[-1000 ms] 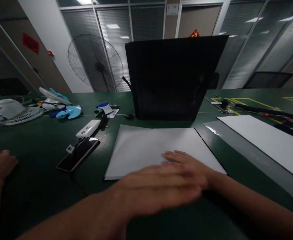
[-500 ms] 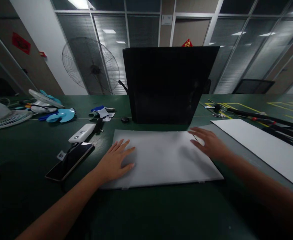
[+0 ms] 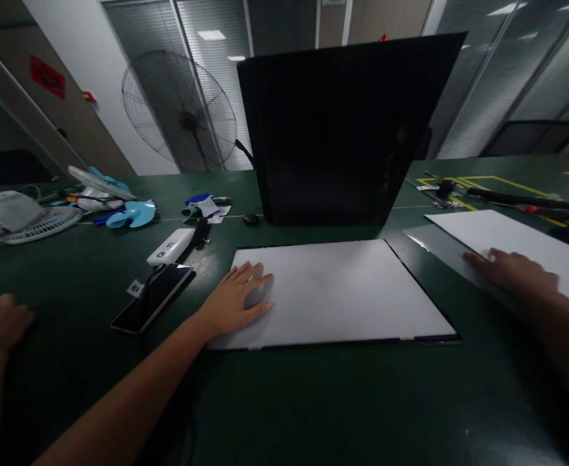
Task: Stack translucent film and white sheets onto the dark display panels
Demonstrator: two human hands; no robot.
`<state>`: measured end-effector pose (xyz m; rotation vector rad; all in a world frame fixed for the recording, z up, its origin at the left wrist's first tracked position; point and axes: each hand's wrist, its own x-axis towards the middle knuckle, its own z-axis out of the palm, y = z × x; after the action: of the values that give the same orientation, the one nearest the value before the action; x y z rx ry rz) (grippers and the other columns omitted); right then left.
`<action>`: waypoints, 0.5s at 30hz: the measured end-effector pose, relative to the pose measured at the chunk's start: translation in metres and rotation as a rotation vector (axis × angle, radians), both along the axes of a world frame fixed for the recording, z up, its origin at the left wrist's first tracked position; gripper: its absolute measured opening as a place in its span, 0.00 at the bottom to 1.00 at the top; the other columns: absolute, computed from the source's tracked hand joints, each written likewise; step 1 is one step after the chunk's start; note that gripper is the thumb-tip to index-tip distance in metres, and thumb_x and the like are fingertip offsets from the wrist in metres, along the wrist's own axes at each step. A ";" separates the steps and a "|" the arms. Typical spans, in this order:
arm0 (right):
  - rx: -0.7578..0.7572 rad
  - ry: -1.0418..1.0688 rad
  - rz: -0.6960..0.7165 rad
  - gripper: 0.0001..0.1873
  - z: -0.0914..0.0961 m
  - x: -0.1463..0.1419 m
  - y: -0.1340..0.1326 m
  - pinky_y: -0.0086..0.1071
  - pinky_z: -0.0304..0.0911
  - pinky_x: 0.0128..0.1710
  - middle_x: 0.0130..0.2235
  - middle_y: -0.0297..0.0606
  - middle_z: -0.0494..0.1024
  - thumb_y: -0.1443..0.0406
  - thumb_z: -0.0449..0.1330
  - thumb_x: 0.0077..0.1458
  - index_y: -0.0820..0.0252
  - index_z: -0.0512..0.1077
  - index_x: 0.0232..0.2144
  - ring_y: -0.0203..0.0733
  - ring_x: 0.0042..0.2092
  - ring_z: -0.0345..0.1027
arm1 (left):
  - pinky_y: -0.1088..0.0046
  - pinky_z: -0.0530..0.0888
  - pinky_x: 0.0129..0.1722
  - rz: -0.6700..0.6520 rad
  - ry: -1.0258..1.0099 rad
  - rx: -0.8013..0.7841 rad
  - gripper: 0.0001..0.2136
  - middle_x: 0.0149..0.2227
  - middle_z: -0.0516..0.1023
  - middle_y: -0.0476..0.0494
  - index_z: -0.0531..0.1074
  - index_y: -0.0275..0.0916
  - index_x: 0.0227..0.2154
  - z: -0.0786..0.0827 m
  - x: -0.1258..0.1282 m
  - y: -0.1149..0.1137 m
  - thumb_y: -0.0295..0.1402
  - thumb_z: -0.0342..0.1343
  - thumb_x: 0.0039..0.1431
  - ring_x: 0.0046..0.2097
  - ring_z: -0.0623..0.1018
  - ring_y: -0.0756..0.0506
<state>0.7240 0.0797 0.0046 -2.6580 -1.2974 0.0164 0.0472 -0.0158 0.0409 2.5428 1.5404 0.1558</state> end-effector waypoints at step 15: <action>0.728 -0.113 0.050 0.23 0.043 -0.057 -0.009 0.52 0.61 0.37 0.35 0.64 0.77 0.57 0.53 0.60 0.72 0.76 0.46 0.63 0.37 0.72 | 0.39 0.51 0.73 0.007 -0.031 0.010 0.33 0.77 0.53 0.44 0.63 0.52 0.71 0.000 0.001 -0.001 0.60 0.49 0.68 0.76 0.53 0.28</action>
<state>0.6670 0.0706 0.0477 -2.0213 -1.1141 -0.5045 0.0484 -0.0170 0.0411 2.5305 1.5404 0.2037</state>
